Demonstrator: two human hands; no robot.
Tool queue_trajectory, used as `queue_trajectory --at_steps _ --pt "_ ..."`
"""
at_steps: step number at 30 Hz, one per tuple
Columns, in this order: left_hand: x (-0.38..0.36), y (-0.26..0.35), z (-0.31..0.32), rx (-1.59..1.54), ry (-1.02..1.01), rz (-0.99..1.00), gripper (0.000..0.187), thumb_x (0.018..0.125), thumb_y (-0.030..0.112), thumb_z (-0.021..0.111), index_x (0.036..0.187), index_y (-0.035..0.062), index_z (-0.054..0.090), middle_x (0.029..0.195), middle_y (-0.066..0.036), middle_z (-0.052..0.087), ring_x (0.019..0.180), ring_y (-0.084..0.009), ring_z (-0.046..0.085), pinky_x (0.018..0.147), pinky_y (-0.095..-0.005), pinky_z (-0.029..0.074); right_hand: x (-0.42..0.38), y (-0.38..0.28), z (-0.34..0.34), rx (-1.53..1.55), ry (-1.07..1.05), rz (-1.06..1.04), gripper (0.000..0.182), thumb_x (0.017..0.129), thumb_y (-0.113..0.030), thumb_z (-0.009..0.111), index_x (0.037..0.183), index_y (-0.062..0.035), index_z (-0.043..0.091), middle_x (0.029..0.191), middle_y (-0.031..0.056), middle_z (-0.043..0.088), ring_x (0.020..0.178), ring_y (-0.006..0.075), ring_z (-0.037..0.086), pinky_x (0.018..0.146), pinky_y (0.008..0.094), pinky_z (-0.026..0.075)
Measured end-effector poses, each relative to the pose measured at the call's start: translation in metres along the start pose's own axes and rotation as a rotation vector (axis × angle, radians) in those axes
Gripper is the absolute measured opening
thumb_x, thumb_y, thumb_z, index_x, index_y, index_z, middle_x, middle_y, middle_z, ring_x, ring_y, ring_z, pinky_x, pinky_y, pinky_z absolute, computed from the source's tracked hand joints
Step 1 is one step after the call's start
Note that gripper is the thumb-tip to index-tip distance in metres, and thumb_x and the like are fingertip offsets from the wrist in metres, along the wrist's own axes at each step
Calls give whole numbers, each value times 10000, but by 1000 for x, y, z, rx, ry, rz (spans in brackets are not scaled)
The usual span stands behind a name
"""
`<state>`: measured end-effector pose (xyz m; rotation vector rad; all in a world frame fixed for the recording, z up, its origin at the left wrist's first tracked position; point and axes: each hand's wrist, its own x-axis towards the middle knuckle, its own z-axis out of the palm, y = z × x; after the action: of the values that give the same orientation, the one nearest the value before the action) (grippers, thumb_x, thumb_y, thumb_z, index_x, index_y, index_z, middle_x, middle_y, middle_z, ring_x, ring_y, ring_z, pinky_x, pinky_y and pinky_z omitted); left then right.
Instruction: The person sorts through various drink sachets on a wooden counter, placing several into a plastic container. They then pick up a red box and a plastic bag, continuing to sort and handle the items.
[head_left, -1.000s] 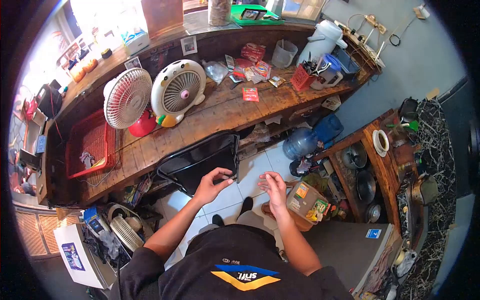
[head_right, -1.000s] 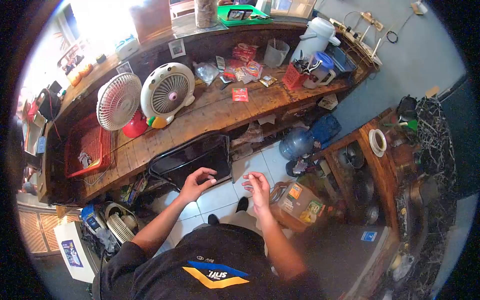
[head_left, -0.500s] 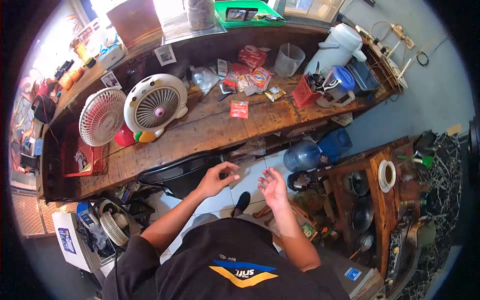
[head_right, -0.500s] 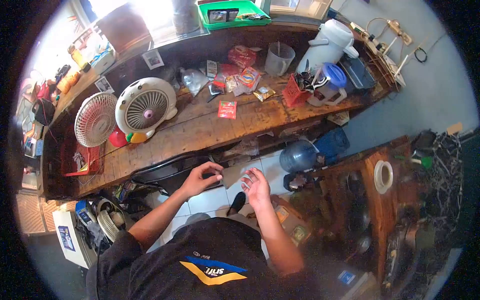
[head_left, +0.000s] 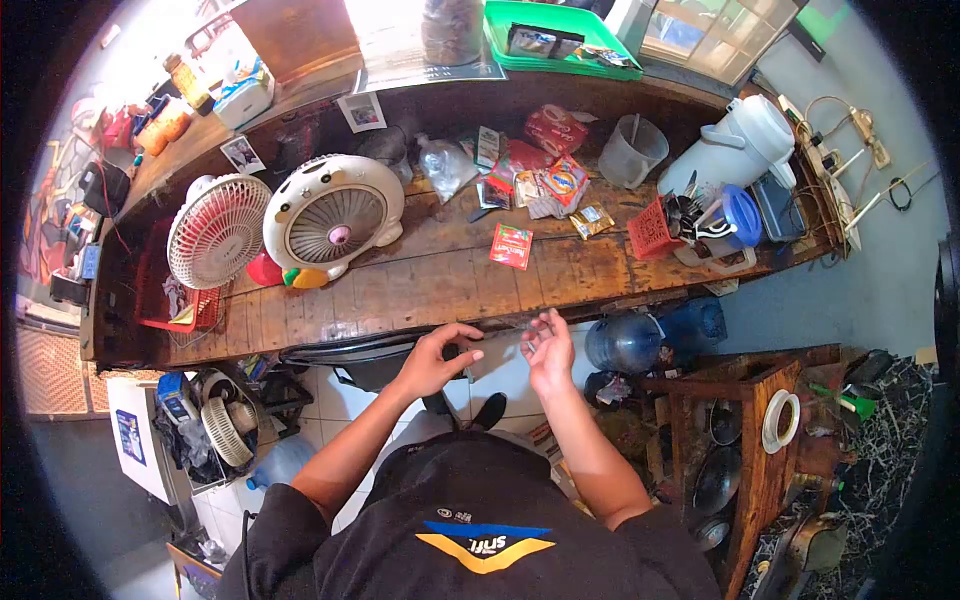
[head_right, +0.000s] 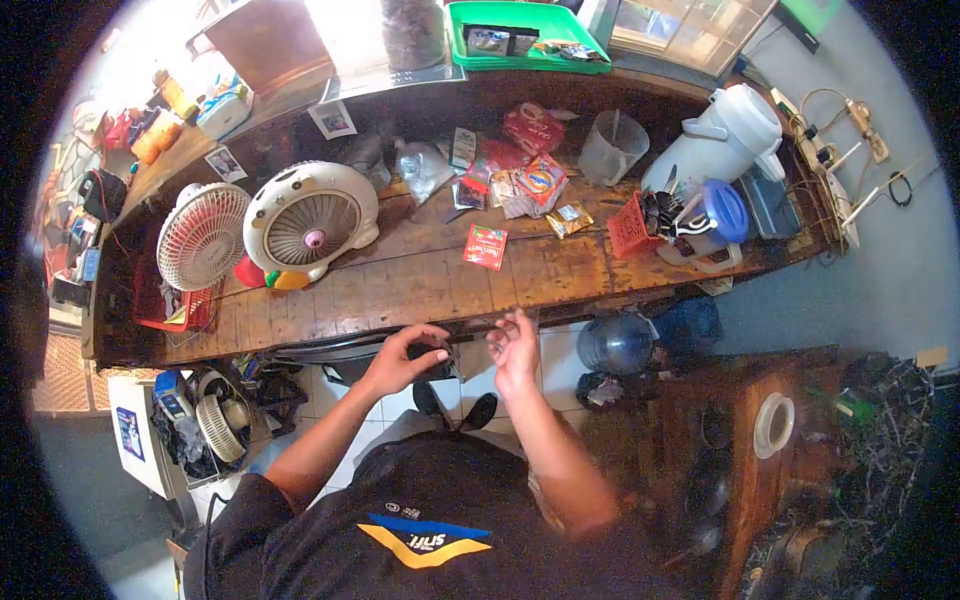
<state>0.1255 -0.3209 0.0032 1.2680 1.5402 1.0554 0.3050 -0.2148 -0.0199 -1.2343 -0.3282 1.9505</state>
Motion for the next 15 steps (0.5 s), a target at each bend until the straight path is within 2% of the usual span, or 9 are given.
queue_trajectory --at_steps 4,11,15 --pt "13 1 -21 -61 19 3 338 853 191 706 1129 27 598 1030 -79 659 990 -141 603 859 -312 474 -4 8 26 4 -148 26 245 901 -365 594 961 -132 550 837 2 604 724 143 588 638 279 437" --pt "41 -4 -47 -162 20 39 326 855 171 701 1133 37 594 1032 -57 651 976 -143 590 893 -299 451 12 -8 41 -48 -125 -42 258 914 -348 586 1039 -125 551 899 15 615 742 150 593 651 287 439" --pt "68 -18 -44 -82 11 -57 303 858 168 700 1113 44 592 1013 -55 652 984 -131 593 859 -294 474 36 -31 32 -147 -80 -108 300 912 -349 592 1097 -121 530 1018 31 609 797 155 591 680 292 453"
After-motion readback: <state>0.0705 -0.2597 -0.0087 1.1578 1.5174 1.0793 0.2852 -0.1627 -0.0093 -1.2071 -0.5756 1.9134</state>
